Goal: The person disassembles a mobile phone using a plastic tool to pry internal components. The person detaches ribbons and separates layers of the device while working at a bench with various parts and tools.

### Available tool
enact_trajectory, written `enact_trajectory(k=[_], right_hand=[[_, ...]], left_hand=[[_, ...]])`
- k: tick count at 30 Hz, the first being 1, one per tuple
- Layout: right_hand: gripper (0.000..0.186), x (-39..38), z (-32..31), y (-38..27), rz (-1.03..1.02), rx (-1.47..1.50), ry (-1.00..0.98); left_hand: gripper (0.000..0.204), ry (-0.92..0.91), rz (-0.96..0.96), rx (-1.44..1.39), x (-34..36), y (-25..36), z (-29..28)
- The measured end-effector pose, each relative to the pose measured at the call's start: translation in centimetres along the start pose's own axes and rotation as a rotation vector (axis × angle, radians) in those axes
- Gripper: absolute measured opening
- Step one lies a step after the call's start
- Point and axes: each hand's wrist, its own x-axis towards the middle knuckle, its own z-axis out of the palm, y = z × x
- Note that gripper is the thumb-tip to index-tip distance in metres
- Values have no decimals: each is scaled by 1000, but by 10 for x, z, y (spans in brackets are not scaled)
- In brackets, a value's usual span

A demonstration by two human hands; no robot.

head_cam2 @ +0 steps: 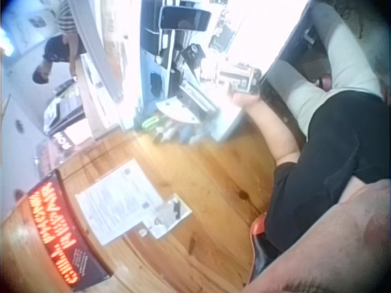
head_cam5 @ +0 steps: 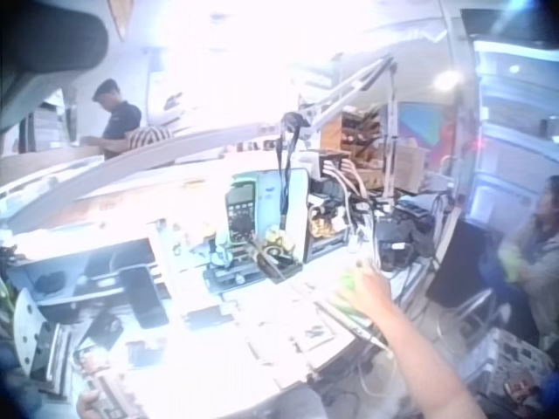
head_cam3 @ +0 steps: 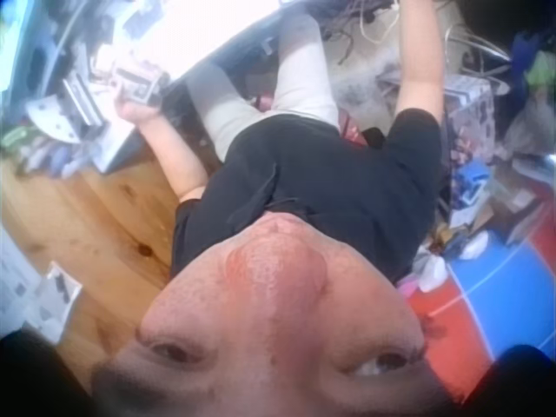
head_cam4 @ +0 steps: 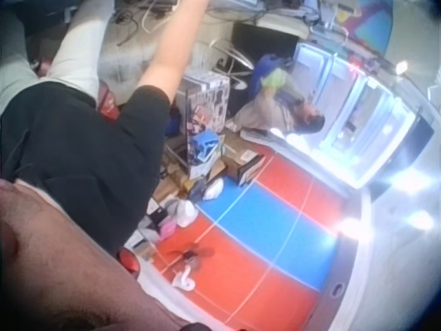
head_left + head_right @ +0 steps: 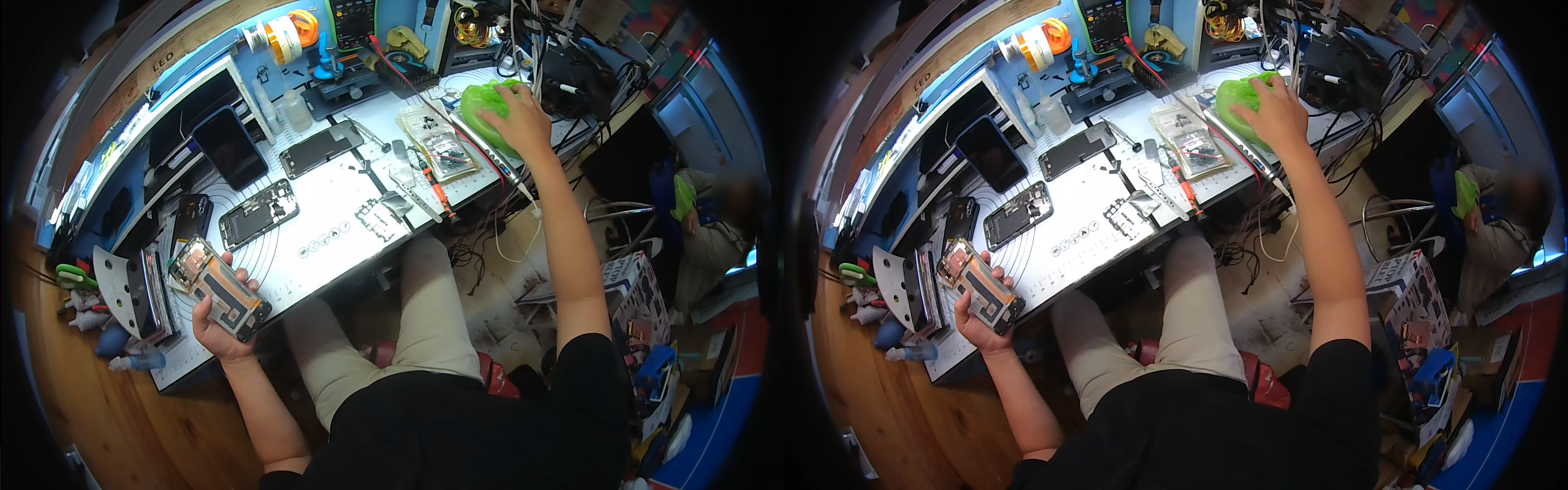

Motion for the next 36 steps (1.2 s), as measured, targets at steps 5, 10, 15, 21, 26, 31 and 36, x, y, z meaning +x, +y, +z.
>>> enact_trajectory(k=[5,10,15,21,26,31,36], right_hand=[[74,4,2,0,-11,38,49],[61,-8,12,7,-136,2,207],[50,-32,-13,-25,-103,231,205],[60,-71,-43,-94,54,193,-377],[72,-69,-9,-89,42,157,-206],[74,-45,-10,-83,141,238,-428],[68,-33,10,-75,175,513,-369]], left_hand=[[76,48,-48,-65,0,2,-13],[77,51,-11,-50,1,0,-4],[77,31,-13,-39,2,-1,-3],[77,29,-61,-61,-2,4,-18],[77,15,-5,-34,0,1,-1],[76,8,-4,-33,0,-1,0],[75,-9,-12,-41,-1,-1,1]])
